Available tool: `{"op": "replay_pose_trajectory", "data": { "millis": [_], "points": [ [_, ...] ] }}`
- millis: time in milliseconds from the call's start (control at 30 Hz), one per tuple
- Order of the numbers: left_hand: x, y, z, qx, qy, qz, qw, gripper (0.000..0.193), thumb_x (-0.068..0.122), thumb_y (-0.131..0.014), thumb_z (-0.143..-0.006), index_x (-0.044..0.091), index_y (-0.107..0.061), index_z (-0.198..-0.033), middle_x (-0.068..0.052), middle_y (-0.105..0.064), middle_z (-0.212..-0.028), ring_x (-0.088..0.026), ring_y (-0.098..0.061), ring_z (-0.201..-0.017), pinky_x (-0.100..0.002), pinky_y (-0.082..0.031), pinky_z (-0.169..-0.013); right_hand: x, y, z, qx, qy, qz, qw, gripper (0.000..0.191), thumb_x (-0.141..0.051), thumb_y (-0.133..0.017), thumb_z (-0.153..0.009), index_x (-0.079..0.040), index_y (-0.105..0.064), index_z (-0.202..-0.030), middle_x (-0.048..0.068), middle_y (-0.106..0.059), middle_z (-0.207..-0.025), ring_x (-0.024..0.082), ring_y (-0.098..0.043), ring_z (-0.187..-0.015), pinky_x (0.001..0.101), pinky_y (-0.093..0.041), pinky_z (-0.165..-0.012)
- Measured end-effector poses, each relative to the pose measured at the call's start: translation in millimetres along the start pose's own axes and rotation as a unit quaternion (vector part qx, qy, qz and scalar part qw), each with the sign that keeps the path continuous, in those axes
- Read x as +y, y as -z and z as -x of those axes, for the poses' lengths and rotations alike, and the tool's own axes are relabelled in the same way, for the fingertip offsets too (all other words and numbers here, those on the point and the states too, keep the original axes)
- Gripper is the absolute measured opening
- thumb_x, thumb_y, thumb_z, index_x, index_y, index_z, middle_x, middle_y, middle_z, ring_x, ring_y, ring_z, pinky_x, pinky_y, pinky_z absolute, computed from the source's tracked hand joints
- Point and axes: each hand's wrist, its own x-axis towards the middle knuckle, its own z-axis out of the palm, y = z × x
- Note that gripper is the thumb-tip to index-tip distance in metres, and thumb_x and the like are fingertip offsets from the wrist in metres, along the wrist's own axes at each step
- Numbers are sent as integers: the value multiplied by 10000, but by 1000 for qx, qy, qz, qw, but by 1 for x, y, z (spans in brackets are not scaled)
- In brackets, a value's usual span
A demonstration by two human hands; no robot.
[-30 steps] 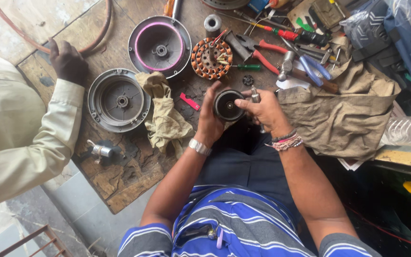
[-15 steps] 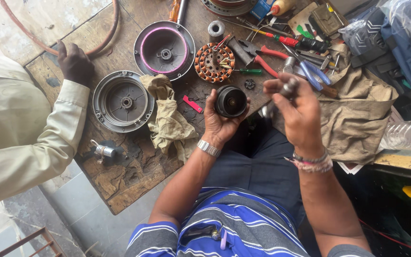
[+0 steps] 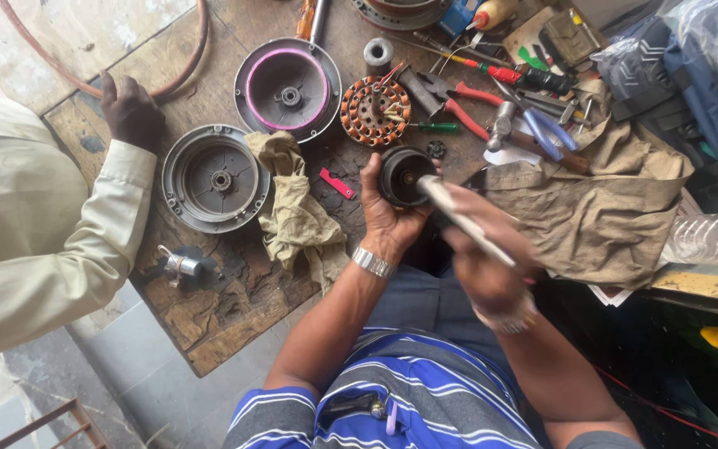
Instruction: The person disassembles a small cylindrical electrical component, removes a pin, cleans it with a cloth, and reinserts it. They use a screwdriver to adjust the component and a hammer to tap it into place.
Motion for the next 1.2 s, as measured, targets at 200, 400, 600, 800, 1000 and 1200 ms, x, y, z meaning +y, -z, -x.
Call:
{"op": "replay_pose_trajectory", "data": {
  "millis": [200, 400, 600, 800, 1000, 1200],
  "points": [
    [-9, -5, 0, 46, 1, 21, 999, 640, 587, -699, -814, 78, -642, -1199, -175, -690, -1139, -334, -687, -1046, -533, -560, -945, -10, 3, -7, 49, -26, 19, 998, 368, 19, -602, -1056, -111, -404, -1338, 253, -637, -1248, 396, -672, -1222, 537, -588, -1058],
    [1, 1, -8, -3, -8, 60, 998, 706, 604, -697, -911, -9, -617, -1253, -254, -663, -1181, -372, -670, -1073, -476, -587, -972, 2, 11, 27, 48, -39, 91, 994, 311, -29, -589, -1084, -76, -383, -1312, 234, -652, -1171, 385, -698, -1168, 443, -615, -957],
    [5, 17, 5, 5, -17, 18, 1000, 783, 648, -664, -916, -53, -599, -1258, -267, -661, -1164, -385, -679, -1054, -472, -593, -916, 72, 41, 32, 66, -455, 23, 888, 309, -169, -501, -1138, -64, -497, -1429, 72, -569, -913, 163, -555, -742, 330, -531, -647],
    [9, 21, -1, 81, -7, 2, 997, 780, 659, -642, -872, -31, -611, -1236, -248, -687, -1151, -377, -688, -1056, -476, -588, -923, 64, 65, 9, -184, -383, 156, 892, 569, -115, -642, -917, -31, -455, -1447, 92, -706, -969, 182, -672, -774, 339, -559, -689],
    [6, 24, -8, 21, 7, -4, 1000, 755, 623, -710, -886, -25, -626, -1265, -237, -694, -1160, -350, -682, -1067, -462, -571, -970, 32, 44, -7, -344, -233, 377, 828, 370, -281, -778, -873, -126, -684, -1195, 110, -740, -863, 299, -717, -753, 413, -557, -682],
    [4, 18, -8, 43, 5, -37, 998, 665, 565, -764, -815, 41, -646, -1208, -204, -710, -1106, -339, -693, -1038, -516, -586, -941, 27, 31, -15, -276, -184, 403, 853, 276, -253, -786, -867, -128, -772, -1112, 85, -735, -847, 296, -706, -720, 416, -552, -647]
  ]
}}
